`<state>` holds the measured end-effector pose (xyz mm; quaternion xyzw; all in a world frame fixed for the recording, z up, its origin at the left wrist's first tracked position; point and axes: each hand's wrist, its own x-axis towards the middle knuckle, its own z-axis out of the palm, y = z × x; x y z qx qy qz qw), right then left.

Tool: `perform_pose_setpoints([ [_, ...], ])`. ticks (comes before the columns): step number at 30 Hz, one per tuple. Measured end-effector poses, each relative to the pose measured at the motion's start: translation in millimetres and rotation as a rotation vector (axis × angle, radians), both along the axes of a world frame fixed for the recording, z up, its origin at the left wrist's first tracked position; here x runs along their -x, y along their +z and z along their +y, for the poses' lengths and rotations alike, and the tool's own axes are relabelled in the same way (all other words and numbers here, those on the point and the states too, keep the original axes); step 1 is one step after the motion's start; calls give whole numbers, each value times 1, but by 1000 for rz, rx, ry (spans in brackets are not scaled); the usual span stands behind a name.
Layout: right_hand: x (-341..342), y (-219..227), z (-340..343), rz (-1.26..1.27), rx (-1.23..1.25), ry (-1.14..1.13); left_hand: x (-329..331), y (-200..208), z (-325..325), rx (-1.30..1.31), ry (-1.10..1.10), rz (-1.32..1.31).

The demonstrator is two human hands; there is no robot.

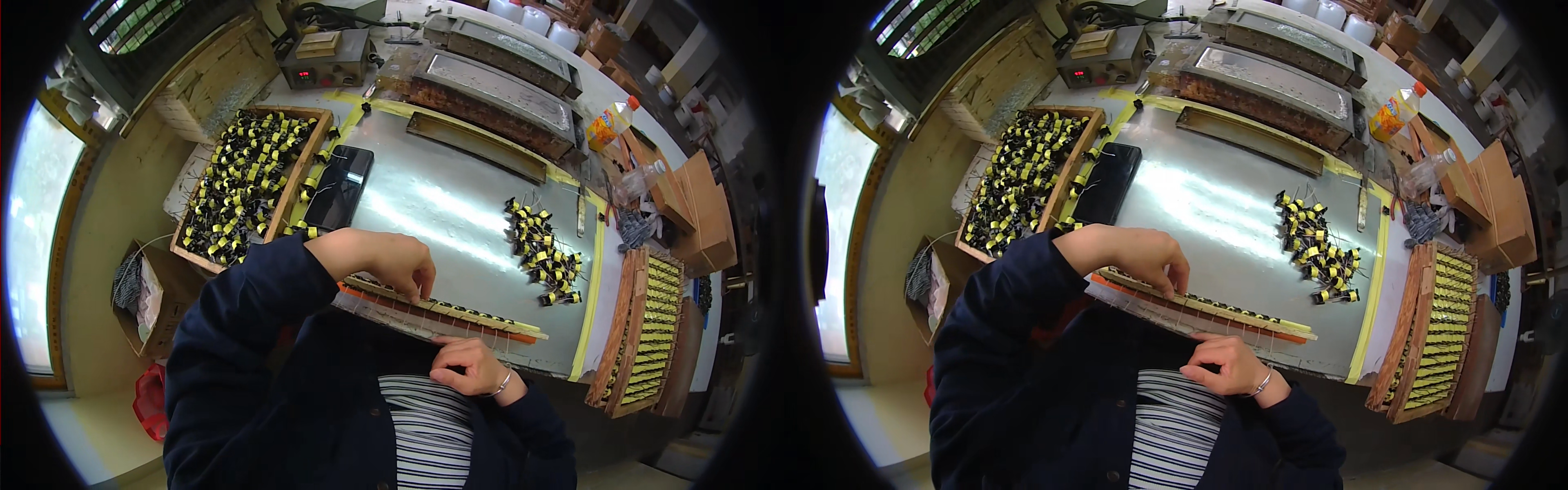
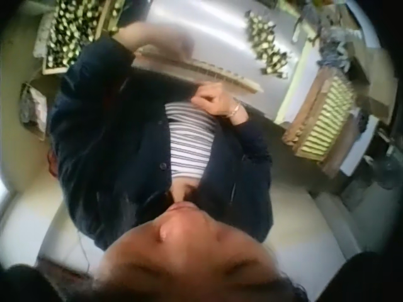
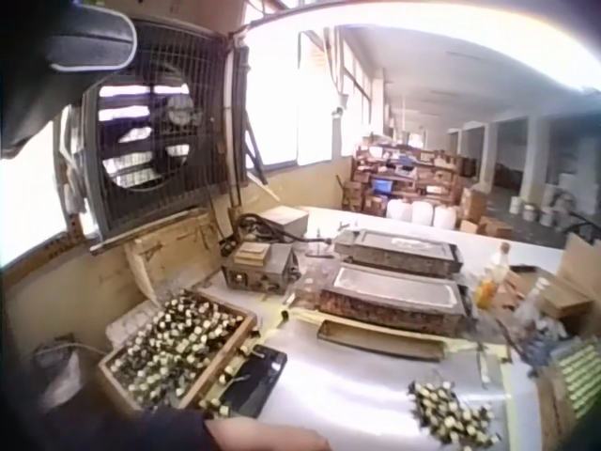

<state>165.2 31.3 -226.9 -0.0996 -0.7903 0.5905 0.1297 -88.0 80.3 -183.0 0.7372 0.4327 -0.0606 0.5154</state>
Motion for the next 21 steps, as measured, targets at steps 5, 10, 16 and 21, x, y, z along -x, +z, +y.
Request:
perform_pose_setpoints([
  [5,21,15,-2,-36,1,25,14,-6,-4,65,21,0],
  [10,64,26,-4,176,-42,27,24,-8,-9,62,32,-21],
  [16,82,-5,-17,89,-116,96,33,-14,-14,51,27,-35],
  [21,89,0,-21,83,-104,72,38,-15,-17,44,28,-58],
])
